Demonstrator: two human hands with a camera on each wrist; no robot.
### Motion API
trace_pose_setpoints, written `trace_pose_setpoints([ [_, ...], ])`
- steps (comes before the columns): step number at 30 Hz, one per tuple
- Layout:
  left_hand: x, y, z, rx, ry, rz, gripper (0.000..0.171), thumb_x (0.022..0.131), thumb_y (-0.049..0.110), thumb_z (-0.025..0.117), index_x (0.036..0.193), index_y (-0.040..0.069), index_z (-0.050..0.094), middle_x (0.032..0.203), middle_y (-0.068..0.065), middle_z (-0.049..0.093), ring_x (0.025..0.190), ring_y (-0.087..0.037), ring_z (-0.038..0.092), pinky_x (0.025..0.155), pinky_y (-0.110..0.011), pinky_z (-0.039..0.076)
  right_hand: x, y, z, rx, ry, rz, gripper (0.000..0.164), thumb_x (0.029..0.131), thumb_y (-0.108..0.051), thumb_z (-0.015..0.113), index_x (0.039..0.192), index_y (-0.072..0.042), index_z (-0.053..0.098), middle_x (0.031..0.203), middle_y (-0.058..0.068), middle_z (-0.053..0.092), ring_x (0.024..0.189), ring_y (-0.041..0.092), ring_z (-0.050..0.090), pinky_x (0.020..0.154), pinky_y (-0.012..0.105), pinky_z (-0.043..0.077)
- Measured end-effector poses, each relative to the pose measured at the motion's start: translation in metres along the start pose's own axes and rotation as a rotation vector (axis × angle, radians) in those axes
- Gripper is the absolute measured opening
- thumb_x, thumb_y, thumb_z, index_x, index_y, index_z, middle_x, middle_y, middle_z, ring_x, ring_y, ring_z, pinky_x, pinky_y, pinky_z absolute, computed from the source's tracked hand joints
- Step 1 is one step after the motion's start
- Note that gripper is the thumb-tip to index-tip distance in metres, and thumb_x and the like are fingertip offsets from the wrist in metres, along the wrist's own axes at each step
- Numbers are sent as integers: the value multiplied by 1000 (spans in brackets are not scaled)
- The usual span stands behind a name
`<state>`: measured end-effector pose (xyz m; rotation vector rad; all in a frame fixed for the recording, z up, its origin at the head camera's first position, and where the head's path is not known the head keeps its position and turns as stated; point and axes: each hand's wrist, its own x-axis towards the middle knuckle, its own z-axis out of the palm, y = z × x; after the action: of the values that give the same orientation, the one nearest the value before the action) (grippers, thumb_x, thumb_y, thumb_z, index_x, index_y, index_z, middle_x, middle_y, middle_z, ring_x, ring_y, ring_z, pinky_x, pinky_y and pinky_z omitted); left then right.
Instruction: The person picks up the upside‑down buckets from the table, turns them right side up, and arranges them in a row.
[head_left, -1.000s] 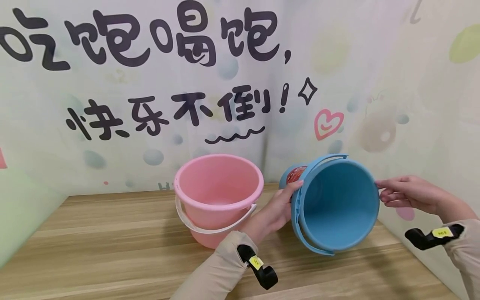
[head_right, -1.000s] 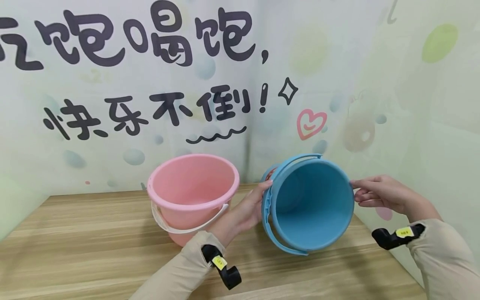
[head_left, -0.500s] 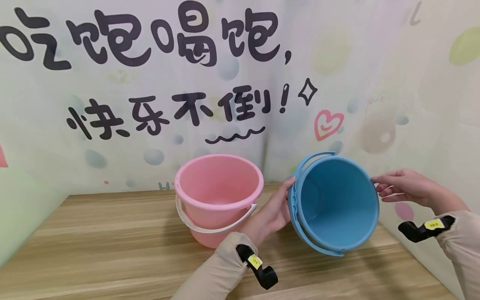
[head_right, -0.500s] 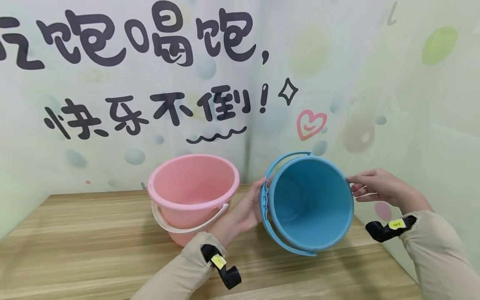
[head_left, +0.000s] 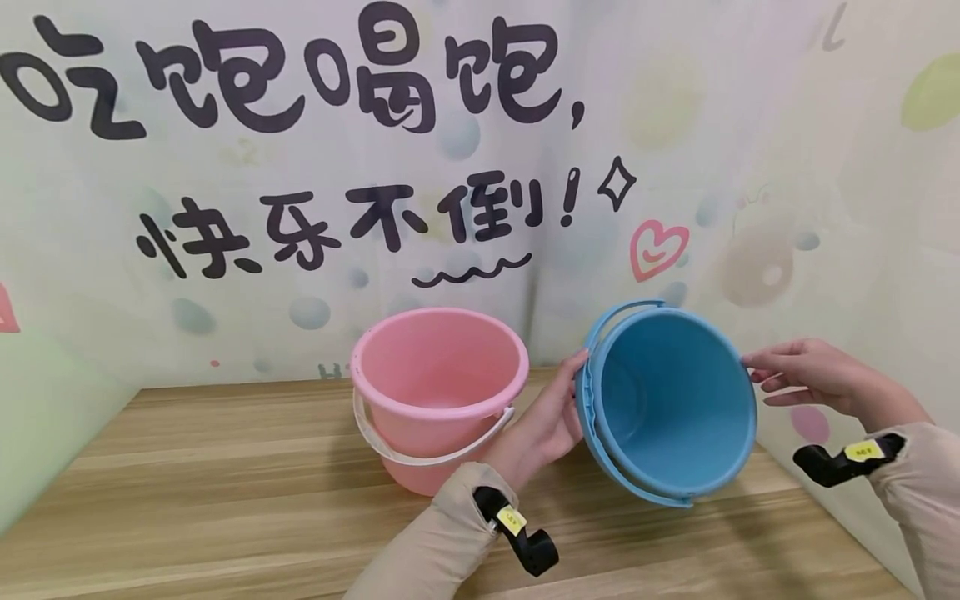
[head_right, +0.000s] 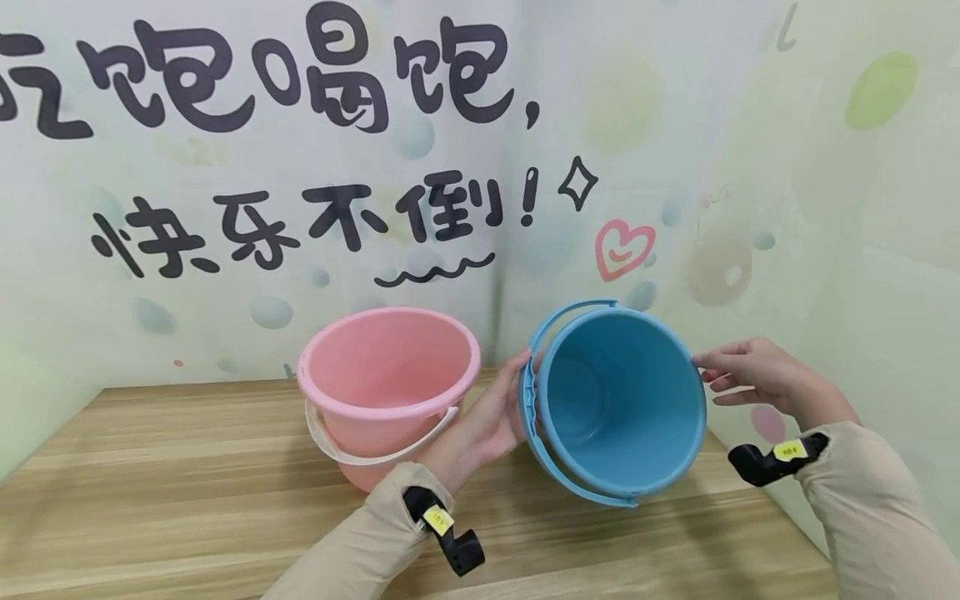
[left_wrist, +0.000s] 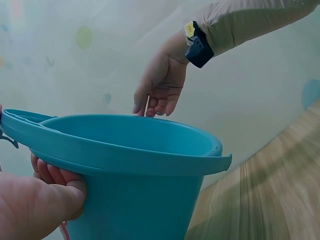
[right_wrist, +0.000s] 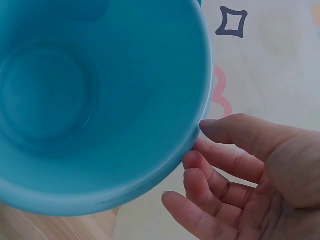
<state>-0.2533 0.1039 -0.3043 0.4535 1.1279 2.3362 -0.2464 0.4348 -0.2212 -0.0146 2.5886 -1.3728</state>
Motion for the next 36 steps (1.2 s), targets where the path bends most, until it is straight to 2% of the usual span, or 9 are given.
trace_pose_setpoints([
  [6, 0, 2, 1, -61, 20, -18, 42, 84, 49, 55, 106, 14, 61, 107, -1, 63, 98, -15, 56, 92, -33, 42, -5, 6, 0, -20, -7, 2, 20, 95, -23, 50, 88, -20, 69, 85, 5, 59, 73, 14, 61, 72, 35, 53],
  [9, 1, 2, 3, -83, 26, -10, 38, 84, 49, 56, 102, 15, 62, 107, -1, 63, 98, -15, 56, 92, -33, 41, -7, 11, 0, -8, -18, -5, 21, 96, -22, 49, 88, -20, 69, 85, 4, 60, 73, 12, 60, 72, 34, 53],
  [16, 2, 1, 5, -110, 40, -4, 44, 84, 50, 56, 111, 16, 59, 117, -4, 59, 105, -19, 54, 96, -37, 39, -11, 23, 2, 87, -81, -57, 26, 97, -16, 46, 89, -19, 71, 85, 2, 63, 75, 14, 63, 71, 33, 53],
  [27, 5, 0, 7, -161, 55, 7, 53, 83, 51, 58, 123, 17, 55, 122, -3, 56, 110, -21, 50, 97, -39, 37, -17, 37, 6, 261, -205, -124, 30, 98, -9, 41, 96, -16, 70, 92, 7, 68, 85, 20, 66, 74, 35, 51],
  [31, 6, -1, 8, -185, 59, 30, 56, 83, 51, 58, 127, 16, 52, 124, -4, 55, 112, -23, 49, 97, -40, 38, -20, 42, 10, 321, -257, -160, 33, 98, -5, 38, 100, -16, 69, 95, 8, 68, 87, 20, 66, 75, 35, 51],
  [33, 6, -2, 9, -199, 66, 38, 58, 83, 50, 58, 128, 15, 50, 125, -4, 54, 113, -24, 49, 96, -39, 39, -21, 43, 13, 305, -244, -192, 34, 97, -2, 38, 101, -19, 68, 96, 7, 68, 88, 19, 65, 75, 33, 52],
  [36, 7, -2, 9, -208, 83, 42, 61, 84, 51, 58, 130, 14, 47, 126, -6, 52, 114, -26, 48, 94, -38, 41, -22, 41, 19, 232, -144, -231, 32, 95, 0, 43, 101, -23, 65, 95, 3, 68, 87, 16, 65, 73, 31, 52],
])
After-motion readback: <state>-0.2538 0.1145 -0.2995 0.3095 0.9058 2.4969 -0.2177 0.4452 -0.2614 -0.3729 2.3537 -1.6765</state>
